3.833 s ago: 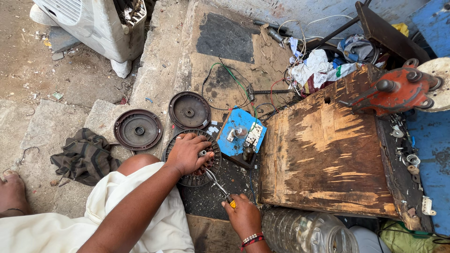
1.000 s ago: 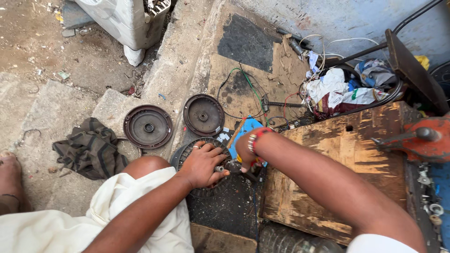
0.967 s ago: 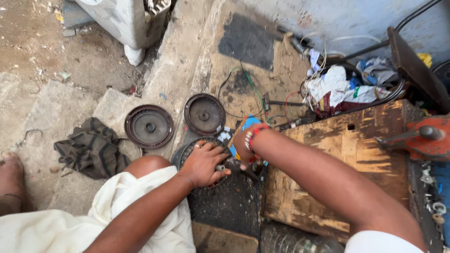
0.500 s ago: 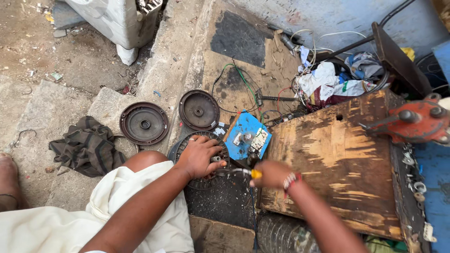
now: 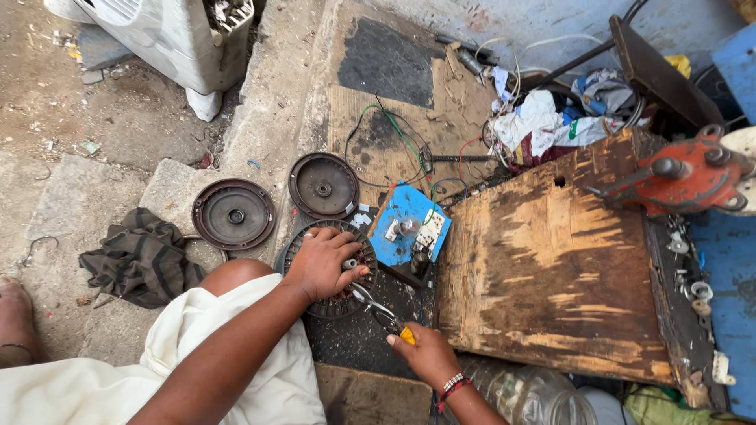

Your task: The person sits on the ground repairing an electric fan motor. They hold the fan stator steady with one hand while using pliers and a spanner to loosen and work on the motor's central shaft and windings, occasionally reaching to the blue switch box beside them.

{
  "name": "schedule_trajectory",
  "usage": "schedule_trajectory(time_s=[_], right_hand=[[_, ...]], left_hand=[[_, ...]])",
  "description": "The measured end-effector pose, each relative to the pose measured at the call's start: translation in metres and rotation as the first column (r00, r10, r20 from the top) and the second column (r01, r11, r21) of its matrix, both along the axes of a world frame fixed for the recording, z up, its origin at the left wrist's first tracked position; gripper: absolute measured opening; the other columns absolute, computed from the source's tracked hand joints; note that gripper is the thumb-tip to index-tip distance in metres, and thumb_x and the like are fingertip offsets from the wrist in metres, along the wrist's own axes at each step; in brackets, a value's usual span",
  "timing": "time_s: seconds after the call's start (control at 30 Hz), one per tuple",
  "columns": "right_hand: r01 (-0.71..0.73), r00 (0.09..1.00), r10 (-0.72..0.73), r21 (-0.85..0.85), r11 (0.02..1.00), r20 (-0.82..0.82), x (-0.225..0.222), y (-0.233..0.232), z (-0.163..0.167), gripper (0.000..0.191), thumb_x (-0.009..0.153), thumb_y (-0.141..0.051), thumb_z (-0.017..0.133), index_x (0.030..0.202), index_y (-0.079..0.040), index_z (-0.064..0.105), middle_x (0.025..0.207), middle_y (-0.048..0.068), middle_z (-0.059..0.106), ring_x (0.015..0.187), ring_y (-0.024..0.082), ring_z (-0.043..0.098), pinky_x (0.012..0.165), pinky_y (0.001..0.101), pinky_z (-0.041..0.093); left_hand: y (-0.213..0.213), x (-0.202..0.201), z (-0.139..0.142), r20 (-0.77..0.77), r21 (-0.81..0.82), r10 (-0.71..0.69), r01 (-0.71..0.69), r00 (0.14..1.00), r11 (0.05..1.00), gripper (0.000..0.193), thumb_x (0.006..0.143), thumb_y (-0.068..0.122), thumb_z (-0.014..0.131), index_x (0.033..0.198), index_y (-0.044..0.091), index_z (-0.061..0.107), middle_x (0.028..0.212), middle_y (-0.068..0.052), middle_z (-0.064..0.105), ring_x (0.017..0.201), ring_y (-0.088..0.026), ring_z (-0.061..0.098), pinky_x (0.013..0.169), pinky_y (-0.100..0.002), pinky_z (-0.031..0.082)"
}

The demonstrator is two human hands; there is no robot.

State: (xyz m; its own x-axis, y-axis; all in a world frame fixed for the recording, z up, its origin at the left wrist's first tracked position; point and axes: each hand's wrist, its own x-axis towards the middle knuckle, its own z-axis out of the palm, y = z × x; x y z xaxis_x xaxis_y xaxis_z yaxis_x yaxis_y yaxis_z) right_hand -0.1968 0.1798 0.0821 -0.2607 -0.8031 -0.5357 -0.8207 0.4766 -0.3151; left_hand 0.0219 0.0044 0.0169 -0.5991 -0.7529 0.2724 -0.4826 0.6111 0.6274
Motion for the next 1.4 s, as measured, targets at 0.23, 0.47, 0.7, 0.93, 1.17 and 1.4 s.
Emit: schedule_trajectory(time_s=[0.23, 0.47, 0.7, 0.93, 1.17, 1.4], right_hand=[[-0.401, 0.760, 0.510, 0.327, 0.856, -0.403, 0.016, -0.085, 0.079, 0.049, 0.088, -0.061, 0.066, 0.105, -0.016, 0.071, 0.084, 0.011, 0.072, 0.083, 0.031, 0.071, 0.073, 0.0480, 0.056], [-0.589, 0.467, 0.835, 0.603, 0.539, -0.290, 0.071, -0.201, 0.136, 0.051, 0.079, -0.058, 0.078, 0.107, -0.016, 0.075, 0.103, 0.011, 0.074, 0.098, 0.033, 0.072, 0.082, 0.0488, 0.057], [-0.534, 0.270, 0.940, 0.780, 0.327, -0.208, 0.139, -0.241, 0.146, 0.046, 0.077, -0.052, 0.081, 0.100, -0.012, 0.083, 0.099, 0.005, 0.082, 0.092, 0.027, 0.079, 0.080, 0.0440, 0.060], [-0.532, 0.672, 0.664, 0.409, 0.741, -0.329, 0.014, -0.141, 0.103, 0.051, 0.076, -0.064, 0.077, 0.102, -0.021, 0.075, 0.092, 0.008, 0.074, 0.092, 0.030, 0.071, 0.077, 0.0473, 0.053], [0.103, 0.992, -0.092, -0.132, 0.986, 0.087, 0.004, 0.000, -0.014, 0.031, 0.083, -0.041, 0.079, 0.090, -0.011, 0.073, 0.070, 0.004, 0.073, 0.062, 0.014, 0.067, 0.058, 0.0324, 0.052], [0.169, 0.981, -0.153, -0.147, 0.975, 0.117, 0.019, 0.000, -0.027, 0.040, 0.086, -0.044, 0.075, 0.078, -0.006, 0.067, 0.064, 0.008, 0.073, 0.058, 0.020, 0.071, 0.056, 0.0354, 0.052]], left_hand=[[-0.002, 0.004, 0.001, -0.018, -0.020, -0.034, 0.034, 0.999, 0.999, 0.070, 0.086, 0.068, 0.053, 0.124, 0.012, 0.070, 0.131, -0.007, 0.064, 0.123, -0.031, 0.052, 0.107, -0.053, 0.032], [-0.005, 0.008, 0.005, -0.028, -0.042, -0.048, 0.047, 0.998, 0.998, 0.076, 0.086, 0.072, 0.051, 0.125, 0.009, 0.069, 0.132, -0.010, 0.064, 0.121, -0.031, 0.054, 0.106, -0.051, 0.034], [-0.002, 0.008, 0.012, -0.043, -0.065, -0.036, 0.033, 0.998, 0.997, 0.076, 0.085, 0.072, 0.052, 0.124, 0.009, 0.070, 0.131, -0.009, 0.065, 0.121, -0.031, 0.054, 0.107, -0.051, 0.033], [-0.002, 0.007, 0.010, -0.028, 0.011, -0.028, 0.028, 0.999, 1.000, 0.071, 0.086, 0.070, 0.055, 0.122, 0.010, 0.071, 0.131, -0.008, 0.064, 0.123, -0.030, 0.053, 0.107, -0.050, 0.033], [-0.001, 0.002, 0.004, -0.044, -0.049, 0.006, -0.008, 0.999, 0.999, 0.068, 0.086, 0.066, 0.057, 0.122, 0.010, 0.071, 0.130, -0.007, 0.066, 0.124, -0.031, 0.053, 0.105, -0.052, 0.034], [-0.003, 0.010, 0.004, -0.040, 0.007, 0.029, -0.029, 0.999, 1.000, 0.063, 0.090, 0.061, 0.057, 0.124, 0.010, 0.070, 0.132, -0.006, 0.065, 0.124, -0.030, 0.054, 0.105, -0.051, 0.037]])
